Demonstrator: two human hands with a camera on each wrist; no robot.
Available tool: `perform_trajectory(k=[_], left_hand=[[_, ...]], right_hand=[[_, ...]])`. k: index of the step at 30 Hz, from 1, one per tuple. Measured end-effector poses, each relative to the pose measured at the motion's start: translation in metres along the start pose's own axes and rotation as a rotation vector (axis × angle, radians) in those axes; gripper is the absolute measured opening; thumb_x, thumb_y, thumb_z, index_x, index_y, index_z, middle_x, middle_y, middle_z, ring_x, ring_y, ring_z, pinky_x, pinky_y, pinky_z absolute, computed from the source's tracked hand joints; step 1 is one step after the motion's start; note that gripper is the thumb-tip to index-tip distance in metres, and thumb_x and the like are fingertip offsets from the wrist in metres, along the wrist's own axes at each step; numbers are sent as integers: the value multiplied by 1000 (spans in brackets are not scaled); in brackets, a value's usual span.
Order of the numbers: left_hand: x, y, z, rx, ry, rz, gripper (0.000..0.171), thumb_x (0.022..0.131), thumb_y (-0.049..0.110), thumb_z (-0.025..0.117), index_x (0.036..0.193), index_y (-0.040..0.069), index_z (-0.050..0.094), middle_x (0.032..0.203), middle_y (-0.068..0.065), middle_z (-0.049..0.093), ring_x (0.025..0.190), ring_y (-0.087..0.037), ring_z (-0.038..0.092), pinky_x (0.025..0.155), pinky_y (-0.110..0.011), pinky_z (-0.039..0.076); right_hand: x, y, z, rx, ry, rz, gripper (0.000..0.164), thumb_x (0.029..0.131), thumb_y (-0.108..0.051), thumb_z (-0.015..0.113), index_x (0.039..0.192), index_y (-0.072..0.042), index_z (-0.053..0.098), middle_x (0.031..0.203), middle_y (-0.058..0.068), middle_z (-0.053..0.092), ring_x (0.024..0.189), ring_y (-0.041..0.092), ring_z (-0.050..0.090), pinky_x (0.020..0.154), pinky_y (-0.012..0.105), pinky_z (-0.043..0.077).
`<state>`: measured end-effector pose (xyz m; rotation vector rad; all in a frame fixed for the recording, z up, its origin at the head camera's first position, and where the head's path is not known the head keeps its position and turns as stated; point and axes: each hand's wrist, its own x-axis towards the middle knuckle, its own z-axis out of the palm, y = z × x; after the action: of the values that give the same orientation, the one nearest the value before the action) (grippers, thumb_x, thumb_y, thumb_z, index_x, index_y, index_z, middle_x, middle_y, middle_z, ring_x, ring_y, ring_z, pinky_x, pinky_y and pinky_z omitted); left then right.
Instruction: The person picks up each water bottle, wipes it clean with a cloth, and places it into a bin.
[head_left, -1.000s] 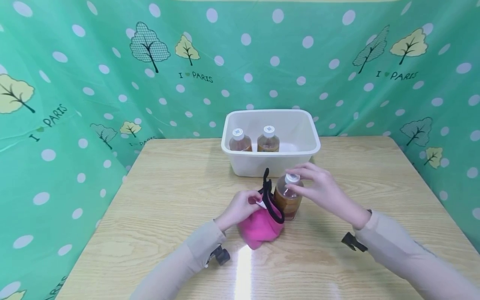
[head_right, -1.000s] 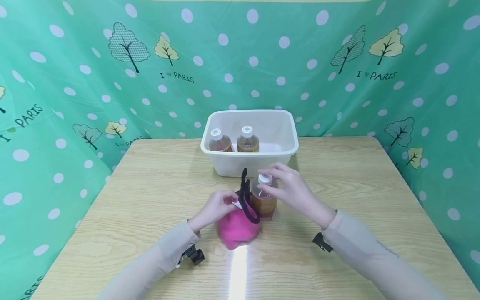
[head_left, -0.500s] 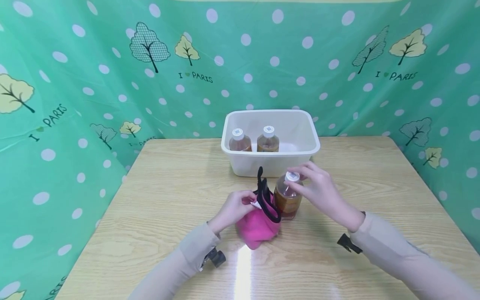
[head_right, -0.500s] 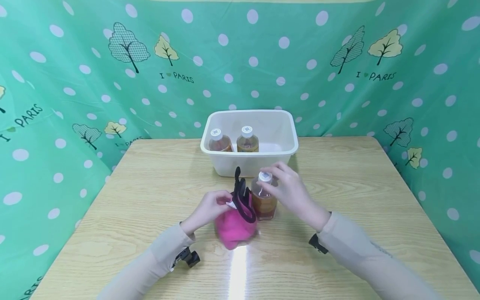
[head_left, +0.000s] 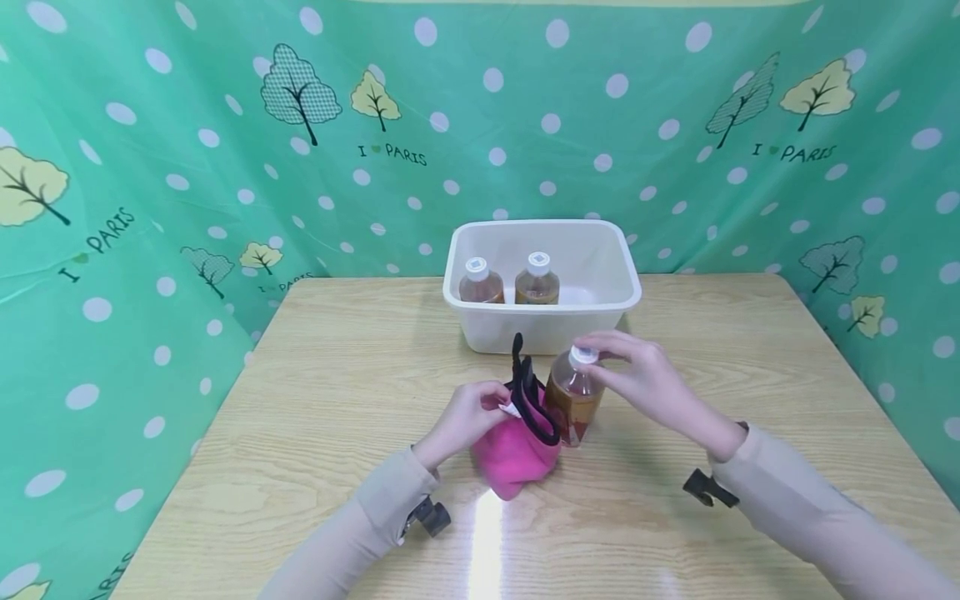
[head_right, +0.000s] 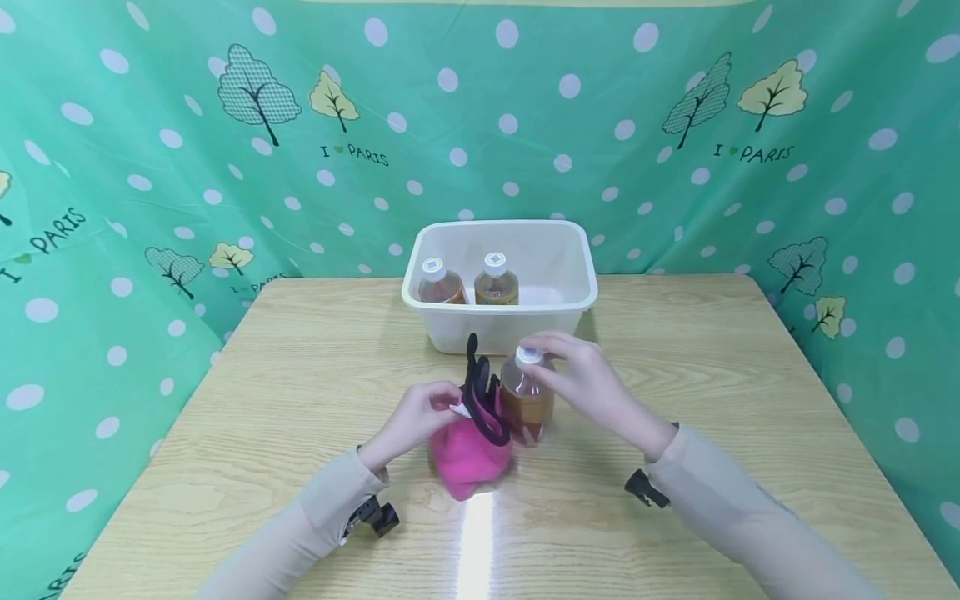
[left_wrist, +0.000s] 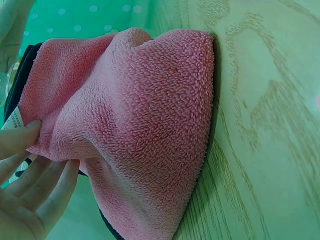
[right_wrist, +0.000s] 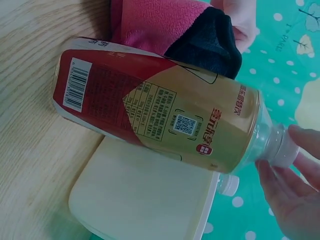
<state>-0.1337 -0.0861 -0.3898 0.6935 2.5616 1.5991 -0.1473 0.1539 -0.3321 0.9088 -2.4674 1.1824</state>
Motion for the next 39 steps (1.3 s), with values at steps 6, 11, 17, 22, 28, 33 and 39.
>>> perform_trajectory(k=[6,11,17,22,28,33,39], left_hand=[[3,-21,4,-4,4,1,15,71,-10,61,85,-5,62,84,-15,63,79,-25,62,72,-22,52],[2,-21,2,-5,11,6,15,72,-8,61,87,-4,63,84,-13,63,79,-23,62,71,-21,51],[2,-20,0,-6,16,-7,17,71,-7,61,88,-4,63,85,-13,63,78,-23,62,70,-20,51],[2,-19,-2,-5,11,-20,18,72,-8,61,89,-3,63,86,-14,63,78,-23,62,70,-19,51],[4,-5,-5,-6,14,-11,17,72,-10,59,88,-6,62,87,-17,63,80,-26,62,72,-24,52],[4,25,-13,-2,4,0,16,73,-11,56,88,-9,61,88,-21,62,80,-30,61,72,-27,52],[14,9,-13,-3,7,8,19,73,-10,57,91,-6,63,90,-17,64,81,-26,62,71,-25,52]], right_hand=[[0,3,-4,43,-99,24,34,75,3,64,109,2,59,109,16,60,98,27,58,81,35,49],[2,4,-7,56,-169,8,34,79,-1,61,113,0,57,112,13,59,103,26,55,85,36,47],[3,6,-9,75,-227,-25,33,82,-1,58,115,0,55,116,10,57,108,25,52,87,37,46],[2,6,-9,85,-250,-27,33,83,-1,56,116,-1,55,118,9,56,109,24,51,88,37,44],[1,7,-7,68,-227,-2,33,82,-2,57,115,-2,56,117,10,56,106,24,53,86,37,46],[0,9,-4,65,-187,2,32,81,-3,59,113,-2,57,115,12,57,104,25,54,85,37,47],[0,10,-4,76,-189,28,32,82,-5,59,114,-4,57,116,11,57,105,24,53,86,37,46]])
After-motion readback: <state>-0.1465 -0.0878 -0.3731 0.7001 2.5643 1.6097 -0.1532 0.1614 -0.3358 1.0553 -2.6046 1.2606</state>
